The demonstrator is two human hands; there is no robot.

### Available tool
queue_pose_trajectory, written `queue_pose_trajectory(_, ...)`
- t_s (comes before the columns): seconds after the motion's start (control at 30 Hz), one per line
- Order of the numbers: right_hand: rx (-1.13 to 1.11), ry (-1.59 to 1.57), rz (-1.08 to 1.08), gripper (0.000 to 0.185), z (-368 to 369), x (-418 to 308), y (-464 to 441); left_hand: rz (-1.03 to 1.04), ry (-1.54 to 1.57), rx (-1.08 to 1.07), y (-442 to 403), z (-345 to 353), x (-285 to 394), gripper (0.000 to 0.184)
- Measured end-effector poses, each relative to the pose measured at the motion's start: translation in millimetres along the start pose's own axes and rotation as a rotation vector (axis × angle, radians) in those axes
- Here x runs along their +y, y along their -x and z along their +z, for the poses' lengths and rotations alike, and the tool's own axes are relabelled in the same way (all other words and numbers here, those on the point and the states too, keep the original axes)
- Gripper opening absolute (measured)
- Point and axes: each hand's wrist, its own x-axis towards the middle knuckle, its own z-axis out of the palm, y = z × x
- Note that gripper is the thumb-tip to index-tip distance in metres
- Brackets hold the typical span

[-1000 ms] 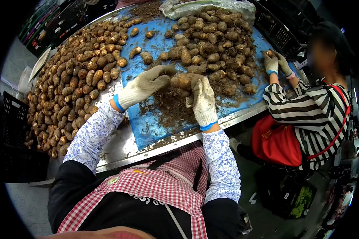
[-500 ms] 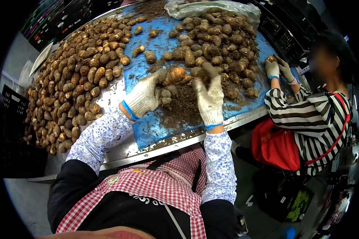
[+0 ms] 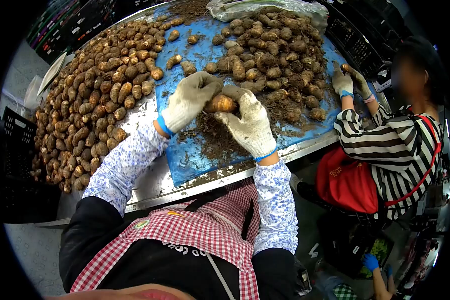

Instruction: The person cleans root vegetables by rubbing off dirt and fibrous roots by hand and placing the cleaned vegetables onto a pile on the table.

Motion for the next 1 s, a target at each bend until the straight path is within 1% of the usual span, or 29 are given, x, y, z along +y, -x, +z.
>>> queue_pose_trajectory(0.07,0.036,-0.274,0.129,0.048,1,-7,2,0.079,0.044,0.004,-29,3,-50,0.024)
queue_pose_trajectory(0.1,0.055,-0.409,0.192,0.048,-1,-11,1,0.122,0.067,0.007,-30,1,-48,0.025)
queue_pose_trajectory(0.13,0.032,-0.601,0.33,0.046,-12,-12,-1,-0.091,0.112,-0.079,-24,-4,-41,0.027)
queue_pose_trajectory(0.17,0.061,-0.449,0.267,0.042,-16,-9,0,-0.11,0.203,-0.148,-24,-7,-44,0.03)
queue_pose_trajectory(0.23,0.066,-0.589,0.385,0.04,-18,19,5,-0.153,0.382,-0.281,-22,-17,-51,0.038)
queue_pose_trajectory(0.27,0.033,-0.484,0.311,0.041,-17,26,5,-0.01,0.517,-0.325,-13,-17,-52,0.052)
queue_pose_trajectory(0.33,-0.041,-0.276,0.166,0.041,-10,27,2,0.178,0.431,-0.348,-17,1,-57,0.059)
queue_pose_trajectory(0.37,0.015,-0.406,0.215,0.041,-7,26,2,0.273,0.387,-0.355,-18,8,-59,0.063)
queue_pose_trajectory(0.4,0.073,-0.535,0.261,0.042,-4,23,1,0.166,0.423,-0.426,0,-4,-34,0.066)
queue_pose_trajectory(0.47,0.169,-0.546,0.292,0.041,5,-3,-5,0.182,0.492,-0.313,1,0,-36,0.065)
queue_pose_trajectory(0.5,0.138,-0.399,0.314,0.037,11,-4,-6,0.188,0.525,-0.263,3,2,-33,0.065)
queue_pose_trajectory(0.53,0.104,-0.251,0.339,0.033,15,-2,-6,0.088,0.602,-0.243,11,1,-25,0.061)
queue_pose_trajectory(0.6,0.026,0.047,0.385,0.027,20,2,-6,0.152,0.529,-0.204,19,4,-24,0.056)
queue_pose_trajectory(0.63,-0.008,0.067,0.362,0.026,19,-1,-6,0.182,0.493,-0.18,21,4,-25,0.053)
queue_pose_trajectory(0.67,-0.043,0.085,0.337,0.025,16,-5,-8,0.053,0.701,-0.261,17,3,-37,0.047)
queue_pose_trajectory(0.7,-0.077,0.103,0.311,0.024,16,-8,-10,0.182,0.592,-0.265,17,0,-43,0.046)
queue_pose_trajectory(0.73,-0.057,0.101,0.248,0.022,20,-7,-9,0.307,0.481,-0.269,19,-4,-47,0.045)
queue_pose_trajectory(0.77,-0.038,0.099,0.184,0.021,25,-6,-9,0.084,0.733,-0.329,22,-5,-47,0.044)
queue_pose_trajectory(0.8,-0.018,0.099,0.117,0.02,28,-3,-9,-0.152,0.991,-0.33,27,-8,-39,0.043)
queue_pose_trajectory(0.9,-0.043,0.443,0.279,0.022,25,23,-19,-0.222,1.425,-0.595,17,-29,-79,0.039)
queue_pose_trajectory(0.93,-0.049,0.555,0.334,0.024,21,28,-21,-0.227,1.455,-0.454,26,-41,-67,0.043)
queue_pose_trajectory(0.97,-0.037,0.708,0.26,0.022,12,27,-18,-0.243,1.411,-0.219,34,-53,-53,0.039)
queue_pose_trajectory(1.0,0.031,0.746,0.181,0.019,10,41,-14,-0.052,1.619,-0.365,28,-72,-50,0.037)
